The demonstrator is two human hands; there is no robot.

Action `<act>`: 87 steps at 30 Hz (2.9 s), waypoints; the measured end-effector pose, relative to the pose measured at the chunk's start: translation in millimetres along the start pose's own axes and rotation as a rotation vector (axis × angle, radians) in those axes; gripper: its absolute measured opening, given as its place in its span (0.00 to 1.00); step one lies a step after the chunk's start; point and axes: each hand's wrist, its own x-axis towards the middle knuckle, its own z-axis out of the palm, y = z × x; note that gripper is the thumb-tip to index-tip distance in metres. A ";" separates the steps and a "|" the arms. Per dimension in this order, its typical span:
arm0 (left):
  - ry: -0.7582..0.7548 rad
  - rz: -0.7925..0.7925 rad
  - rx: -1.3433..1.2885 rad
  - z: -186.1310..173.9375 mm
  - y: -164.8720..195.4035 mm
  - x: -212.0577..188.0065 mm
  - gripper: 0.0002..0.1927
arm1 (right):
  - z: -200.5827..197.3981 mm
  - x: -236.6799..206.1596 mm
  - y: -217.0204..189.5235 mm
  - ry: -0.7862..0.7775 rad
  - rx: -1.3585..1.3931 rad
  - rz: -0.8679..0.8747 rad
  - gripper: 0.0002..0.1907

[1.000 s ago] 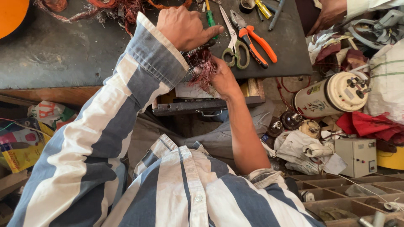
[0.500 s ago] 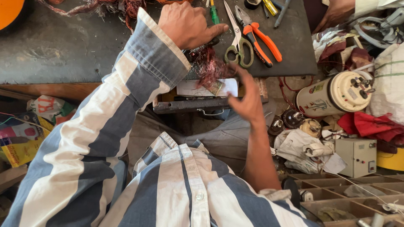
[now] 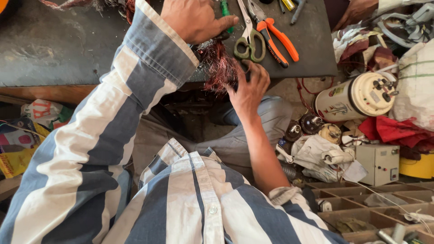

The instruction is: The person removes copper wire from a motor stator using pliers, scissors, and a screwdriver. They cut and pull wire bundles, scrape the stator slots, and separate the copper from the laminated core.

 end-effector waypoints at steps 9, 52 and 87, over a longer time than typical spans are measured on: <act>0.114 0.027 0.074 4.1 -2.2 -2.0 0.43 | -27.4 43.6 -28.3 -0.155 0.853 -0.052 0.48; -0.072 -0.124 0.084 -1.6 -12.5 3.0 0.49 | 21.3 57.0 -11.5 -0.676 2.390 0.287 0.46; 0.001 -0.185 -0.435 6.6 -25.1 -13.3 0.43 | -3.3 -24.9 -4.9 -0.035 2.127 0.564 0.17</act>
